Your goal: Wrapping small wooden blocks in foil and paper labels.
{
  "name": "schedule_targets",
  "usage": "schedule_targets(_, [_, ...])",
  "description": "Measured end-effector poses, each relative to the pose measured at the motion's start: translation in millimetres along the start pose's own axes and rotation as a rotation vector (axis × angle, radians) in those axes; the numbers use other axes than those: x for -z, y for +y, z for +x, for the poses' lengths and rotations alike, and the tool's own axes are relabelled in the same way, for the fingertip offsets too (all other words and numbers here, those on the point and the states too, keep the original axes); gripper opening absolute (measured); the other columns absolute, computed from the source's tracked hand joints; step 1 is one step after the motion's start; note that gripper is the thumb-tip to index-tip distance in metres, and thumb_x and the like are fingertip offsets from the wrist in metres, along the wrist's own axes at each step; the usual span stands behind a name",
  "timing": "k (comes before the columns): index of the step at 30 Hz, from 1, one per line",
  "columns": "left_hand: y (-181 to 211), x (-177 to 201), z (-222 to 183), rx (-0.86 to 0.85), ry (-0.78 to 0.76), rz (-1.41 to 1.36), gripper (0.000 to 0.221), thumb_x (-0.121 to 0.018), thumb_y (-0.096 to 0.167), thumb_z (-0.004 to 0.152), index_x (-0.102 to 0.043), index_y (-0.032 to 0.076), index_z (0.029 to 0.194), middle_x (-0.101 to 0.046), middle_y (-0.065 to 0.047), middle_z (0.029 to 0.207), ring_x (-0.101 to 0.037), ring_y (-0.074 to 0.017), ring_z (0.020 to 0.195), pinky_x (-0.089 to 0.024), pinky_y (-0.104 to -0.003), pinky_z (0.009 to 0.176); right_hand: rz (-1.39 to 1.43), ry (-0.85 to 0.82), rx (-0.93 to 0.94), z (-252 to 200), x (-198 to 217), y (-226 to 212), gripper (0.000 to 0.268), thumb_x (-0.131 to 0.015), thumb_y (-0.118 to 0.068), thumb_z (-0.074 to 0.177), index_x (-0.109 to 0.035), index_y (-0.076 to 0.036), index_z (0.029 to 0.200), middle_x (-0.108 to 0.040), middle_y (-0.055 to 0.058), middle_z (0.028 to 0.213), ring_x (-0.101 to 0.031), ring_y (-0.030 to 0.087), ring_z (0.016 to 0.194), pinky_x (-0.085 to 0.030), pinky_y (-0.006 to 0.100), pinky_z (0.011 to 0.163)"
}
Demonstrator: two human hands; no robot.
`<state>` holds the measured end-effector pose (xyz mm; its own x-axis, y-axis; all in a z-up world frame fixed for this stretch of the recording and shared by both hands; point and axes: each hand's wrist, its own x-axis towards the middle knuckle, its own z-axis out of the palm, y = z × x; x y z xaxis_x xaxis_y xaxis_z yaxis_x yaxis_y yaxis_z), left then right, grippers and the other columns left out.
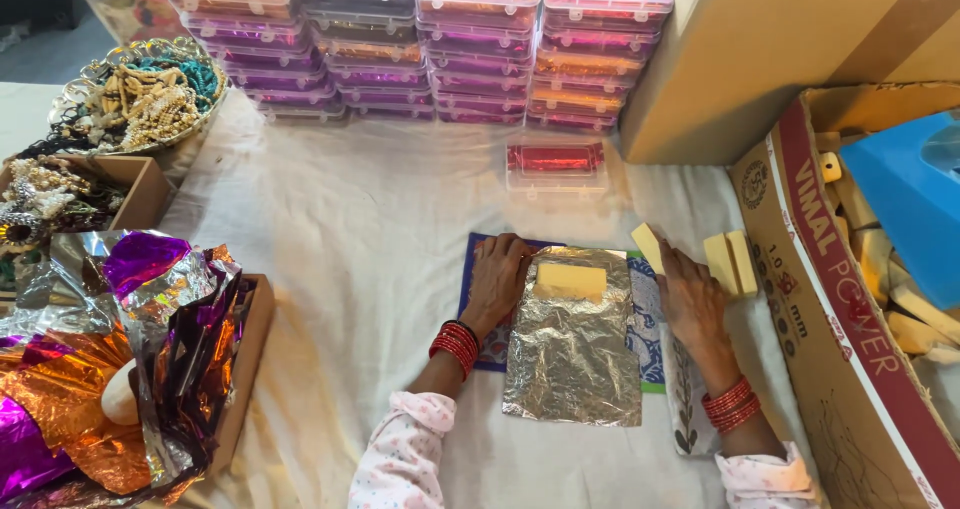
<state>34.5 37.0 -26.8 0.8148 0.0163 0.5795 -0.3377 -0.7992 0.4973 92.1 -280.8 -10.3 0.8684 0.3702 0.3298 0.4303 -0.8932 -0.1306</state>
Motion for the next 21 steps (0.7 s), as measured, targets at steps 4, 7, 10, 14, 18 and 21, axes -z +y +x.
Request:
schedule_targets(4, [2, 0, 0, -0.020, 0.015, -0.063, 0.008, -0.062, 0.007, 0.100, -0.059, 0.002, 0.106, -0.060, -0.015, 0.105, -0.054, -0.0341, 0.099, -0.045, -0.046, 0.088, -0.009, -0.011, -0.012, -2, -19, 13, 0.058, -0.064, -0.006, 0.096, -0.049, -0.004, 0.152, -0.065, 0.020, 0.137, -0.068, 0.038, 0.110, -0.058, 0.048, 0.091])
schedule_targets(7, [-6, -7, -2, 0.021, -0.043, -0.087, 0.006, -0.061, 0.007, 0.102, -0.058, 0.004, 0.106, -0.065, -0.014, 0.099, -0.058, -0.0341, 0.097, -0.046, -0.048, 0.088, 0.031, -0.058, -0.102, -3, -4, 3, 0.061, -0.065, -0.003, 0.095, -0.049, -0.006, 0.153, -0.064, 0.020, 0.133, -0.066, 0.037, 0.112, -0.057, 0.047, 0.092])
schedule_targets(10, [-1, -1, 1, 0.048, -0.027, -0.186, 0.023, -0.062, 0.009, 0.098, -0.057, 0.000, 0.119, -0.068, -0.016, 0.100, -0.059, -0.0368, 0.098, -0.046, -0.049, 0.087, -0.016, 0.007, -0.062, -4, -4, 6, 0.073, -0.069, 0.003, 0.079, -0.050, -0.004, 0.149, -0.062, 0.019, 0.131, -0.065, 0.037, 0.115, -0.057, 0.045, 0.093])
schedule_targets(14, [-6, -3, 5, 0.124, -0.068, -0.278, 0.036, -0.064, 0.011, 0.095, -0.057, -0.002, 0.128, -0.072, -0.016, 0.106, -0.061, -0.0362, 0.102, -0.048, -0.048, 0.089, 0.075, 0.042, -0.097, -6, 20, -18, 0.072, -0.067, 0.008, 0.078, -0.053, -0.008, 0.147, -0.061, 0.016, 0.126, -0.063, 0.035, 0.114, -0.056, 0.045, 0.092])
schedule_targets(18, [-12, -10, 6, 0.119, -0.099, -0.171, 0.030, -0.071, 0.015, 0.091, -0.070, 0.001, 0.118, -0.070, -0.018, 0.108, -0.060, -0.0370, 0.102, -0.048, -0.048, 0.089, 0.309, 0.165, 0.008, -9, 58, -60, 0.049, -0.062, 0.006, 0.094, -0.058, -0.011, 0.140, -0.060, 0.015, 0.126, -0.065, 0.029, 0.109, -0.059, 0.041, 0.090])
schedule_targets(21, [-11, -11, 7, 0.160, -0.143, -0.155, 0.024, -0.071, 0.015, 0.090, -0.075, 0.005, 0.111, -0.071, -0.016, 0.105, -0.060, -0.0361, 0.101, -0.049, -0.047, 0.089, 0.417, 0.271, 0.149, -13, 88, -89, 0.042, -0.059, 0.007, 0.096, -0.058, -0.006, 0.136, -0.060, 0.015, 0.136, -0.063, 0.031, 0.119, -0.056, 0.043, 0.100])
